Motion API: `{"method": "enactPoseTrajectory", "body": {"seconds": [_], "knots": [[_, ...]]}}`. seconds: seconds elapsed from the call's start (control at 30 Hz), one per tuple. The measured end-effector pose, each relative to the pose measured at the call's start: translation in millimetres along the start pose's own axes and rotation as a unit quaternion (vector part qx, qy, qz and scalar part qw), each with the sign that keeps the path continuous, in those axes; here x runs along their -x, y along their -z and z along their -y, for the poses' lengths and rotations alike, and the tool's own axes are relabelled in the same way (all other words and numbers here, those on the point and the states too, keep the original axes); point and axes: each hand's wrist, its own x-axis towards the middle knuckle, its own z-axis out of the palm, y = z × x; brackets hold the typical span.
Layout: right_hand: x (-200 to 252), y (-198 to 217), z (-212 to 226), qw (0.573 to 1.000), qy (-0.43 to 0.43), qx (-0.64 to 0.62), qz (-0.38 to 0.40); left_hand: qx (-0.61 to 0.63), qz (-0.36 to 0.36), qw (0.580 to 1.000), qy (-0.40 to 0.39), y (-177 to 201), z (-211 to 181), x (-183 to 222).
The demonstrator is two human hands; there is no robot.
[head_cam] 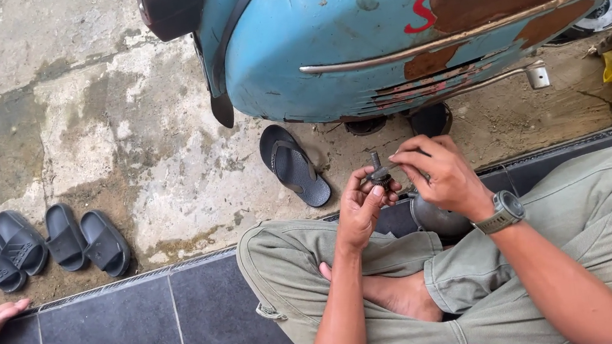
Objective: Assembling internal mechanical components of a scooter, specifically fitting a pin into a small part and then into a larger housing.
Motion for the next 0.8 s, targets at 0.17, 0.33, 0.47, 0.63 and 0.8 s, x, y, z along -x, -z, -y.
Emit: {"method": "enactPoseTrajectory", "body": {"seconds": [0.17, 0.33, 0.47, 0.63, 0.8], "knots": [[5, 1, -13, 1.0, -0.017, 0.016, -0.005, 0.0, 0.009, 1.0, 0.0, 5, 1, 1], [2, 1, -4, 1.0, -0.013, 0.011, 0.006, -0.004, 0.009, 1.0, 0.004, 2, -1, 1], [5, 1, -11, 1.0, -0.02, -0.011, 0.001, 0.007, 0.015, 1.0, 0.005, 4, -1, 3], [2, 1, -4, 1.0, -0.006, 0.004, -0.003, -0.001, 0.015, 1.0, 0.005, 3, -1, 3], [7, 0, -20, 1.0, -0.003, 0.026, -0.006, 0.025, 0.018, 1.0, -0.001, 3, -5, 4]]}}
